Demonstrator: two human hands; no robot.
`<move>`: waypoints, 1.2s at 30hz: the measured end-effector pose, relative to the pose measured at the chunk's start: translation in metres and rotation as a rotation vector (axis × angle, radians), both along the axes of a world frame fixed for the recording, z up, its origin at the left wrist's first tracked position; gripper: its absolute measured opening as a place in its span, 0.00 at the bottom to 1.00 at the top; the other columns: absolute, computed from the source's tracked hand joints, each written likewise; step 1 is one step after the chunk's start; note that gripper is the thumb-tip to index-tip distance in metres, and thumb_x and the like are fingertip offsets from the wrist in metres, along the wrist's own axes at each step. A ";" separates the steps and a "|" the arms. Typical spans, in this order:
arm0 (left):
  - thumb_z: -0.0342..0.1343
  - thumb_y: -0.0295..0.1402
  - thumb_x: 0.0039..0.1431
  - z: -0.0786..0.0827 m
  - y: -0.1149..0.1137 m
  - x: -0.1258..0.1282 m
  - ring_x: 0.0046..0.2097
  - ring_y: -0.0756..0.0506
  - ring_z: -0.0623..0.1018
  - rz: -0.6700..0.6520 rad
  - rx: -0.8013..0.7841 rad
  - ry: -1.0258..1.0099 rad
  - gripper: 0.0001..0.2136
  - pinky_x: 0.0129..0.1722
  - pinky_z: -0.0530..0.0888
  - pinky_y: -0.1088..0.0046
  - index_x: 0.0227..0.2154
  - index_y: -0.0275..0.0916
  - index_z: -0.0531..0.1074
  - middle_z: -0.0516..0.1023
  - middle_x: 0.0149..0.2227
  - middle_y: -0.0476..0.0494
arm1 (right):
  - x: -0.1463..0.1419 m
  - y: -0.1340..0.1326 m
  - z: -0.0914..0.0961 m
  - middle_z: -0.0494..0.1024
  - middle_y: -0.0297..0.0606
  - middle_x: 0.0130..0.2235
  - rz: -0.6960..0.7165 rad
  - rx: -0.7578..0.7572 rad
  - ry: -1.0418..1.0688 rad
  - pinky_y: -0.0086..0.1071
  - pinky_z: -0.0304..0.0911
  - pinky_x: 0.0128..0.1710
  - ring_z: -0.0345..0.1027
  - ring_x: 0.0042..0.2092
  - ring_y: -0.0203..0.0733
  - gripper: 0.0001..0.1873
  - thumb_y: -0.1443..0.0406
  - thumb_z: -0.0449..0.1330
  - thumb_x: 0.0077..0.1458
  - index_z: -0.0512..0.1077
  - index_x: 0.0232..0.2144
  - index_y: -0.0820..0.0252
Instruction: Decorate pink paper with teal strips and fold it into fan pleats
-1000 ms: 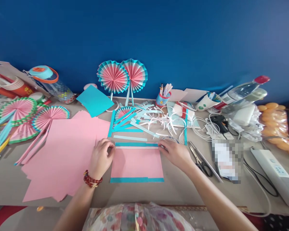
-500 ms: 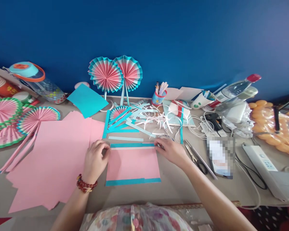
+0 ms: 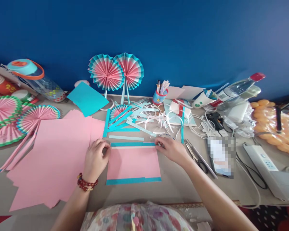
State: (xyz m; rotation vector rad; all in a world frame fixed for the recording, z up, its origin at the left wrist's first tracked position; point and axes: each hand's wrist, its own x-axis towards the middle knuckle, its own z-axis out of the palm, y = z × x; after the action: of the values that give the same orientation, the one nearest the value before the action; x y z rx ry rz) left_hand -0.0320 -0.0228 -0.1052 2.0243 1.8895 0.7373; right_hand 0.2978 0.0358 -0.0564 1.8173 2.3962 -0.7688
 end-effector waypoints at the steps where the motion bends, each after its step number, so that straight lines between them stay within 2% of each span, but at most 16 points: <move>1: 0.52 0.30 0.59 0.000 0.000 0.000 0.42 0.41 0.75 0.001 -0.002 -0.001 0.04 0.39 0.71 0.67 0.30 0.41 0.70 0.75 0.37 0.43 | 0.000 0.000 0.000 0.75 0.30 0.32 -0.001 -0.007 0.001 0.29 0.47 0.27 0.67 0.34 0.38 0.07 0.64 0.54 0.58 0.71 0.37 0.52; 5: 0.52 0.30 0.59 0.000 0.000 -0.001 0.41 0.42 0.75 -0.001 -0.005 -0.003 0.04 0.38 0.71 0.67 0.30 0.41 0.70 0.75 0.37 0.43 | 0.000 0.001 0.001 0.75 0.30 0.32 -0.008 -0.019 0.008 0.29 0.46 0.27 0.67 0.34 0.37 0.06 0.63 0.54 0.58 0.71 0.36 0.52; 21: 0.53 0.27 0.58 -0.001 0.000 0.001 0.42 0.42 0.75 0.020 -0.009 0.018 0.03 0.43 0.71 0.64 0.30 0.41 0.70 0.74 0.37 0.45 | 0.002 0.003 -0.001 0.75 0.30 0.31 -0.015 -0.041 0.045 0.29 0.48 0.28 0.67 0.33 0.38 0.05 0.62 0.55 0.56 0.71 0.35 0.51; 36: 0.52 0.29 0.59 0.000 -0.001 0.002 0.42 0.42 0.75 0.016 -0.003 0.028 0.03 0.43 0.71 0.64 0.30 0.41 0.70 0.75 0.38 0.44 | 0.001 0.004 -0.001 0.75 0.31 0.32 -0.022 -0.041 0.046 0.29 0.48 0.28 0.67 0.33 0.39 0.05 0.63 0.56 0.56 0.71 0.35 0.52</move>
State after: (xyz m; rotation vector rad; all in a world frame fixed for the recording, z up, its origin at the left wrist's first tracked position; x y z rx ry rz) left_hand -0.0303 -0.0233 -0.1050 2.0303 1.9235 0.7134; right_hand 0.2993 0.0396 -0.0570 1.8336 2.3732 -0.8647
